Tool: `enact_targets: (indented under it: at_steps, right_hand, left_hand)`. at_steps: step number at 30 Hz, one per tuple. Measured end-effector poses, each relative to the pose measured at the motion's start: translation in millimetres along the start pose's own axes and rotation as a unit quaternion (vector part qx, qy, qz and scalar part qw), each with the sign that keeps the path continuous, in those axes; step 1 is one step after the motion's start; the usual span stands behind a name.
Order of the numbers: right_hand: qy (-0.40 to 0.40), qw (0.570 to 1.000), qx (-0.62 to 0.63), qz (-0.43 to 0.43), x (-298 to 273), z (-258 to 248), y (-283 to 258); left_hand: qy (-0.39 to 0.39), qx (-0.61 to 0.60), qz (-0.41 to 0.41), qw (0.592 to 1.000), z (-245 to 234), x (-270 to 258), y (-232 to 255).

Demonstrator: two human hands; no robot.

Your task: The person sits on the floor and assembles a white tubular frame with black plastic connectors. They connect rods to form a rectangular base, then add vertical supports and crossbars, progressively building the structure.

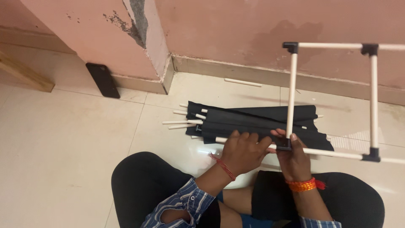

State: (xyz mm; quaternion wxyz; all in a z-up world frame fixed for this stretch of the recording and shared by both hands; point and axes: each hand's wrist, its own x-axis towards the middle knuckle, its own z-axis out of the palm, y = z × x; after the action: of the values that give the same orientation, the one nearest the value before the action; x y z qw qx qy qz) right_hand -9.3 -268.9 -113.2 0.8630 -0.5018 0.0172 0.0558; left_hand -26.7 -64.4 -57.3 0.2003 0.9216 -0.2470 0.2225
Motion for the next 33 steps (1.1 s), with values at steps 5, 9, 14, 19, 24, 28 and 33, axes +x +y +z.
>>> enact_targets:
  at_steps: [5, 9, 14, 19, 24, 28, 33]
  right_hand:
    - [0.015, 0.998, -0.060, 0.018, 3.3, -10.7, -5.8]
    - [-0.024, 0.996, -0.086, 0.001, 3.4, -20.1, -11.7]
    - [-0.051, 0.994, -0.096, -0.005, 0.1, -30.7, -13.3]
    - [-0.023, 0.998, -0.037, -0.039, 4.9, -24.9, -12.9]
    - [0.018, 0.996, -0.025, -0.082, 0.7, -16.4, -26.9]
    - [0.055, 0.995, -0.010, -0.085, -1.2, -9.7, -24.8]
    - [0.063, 0.992, -0.053, -0.092, -0.6, -17.1, -23.2]
  left_hand:
    - [-0.164, -0.124, -0.070, 0.976, -5.2, 6.9, 4.3]
    - [-0.324, -0.221, -0.146, 0.908, -12.3, 14.3, 8.5]
    - [-0.438, -0.346, -0.129, 0.820, -11.1, 29.0, 2.0]
    - [-0.217, -0.151, -0.108, 0.958, -20.9, 3.5, 1.4]
    - [0.034, -0.072, -0.006, 0.997, -17.0, -7.5, -5.9]
    - [0.077, -0.019, 0.015, 0.997, -10.2, -5.5, 3.8]
    - [-0.143, -0.078, -0.039, 0.986, -7.2, 0.2, 8.0]
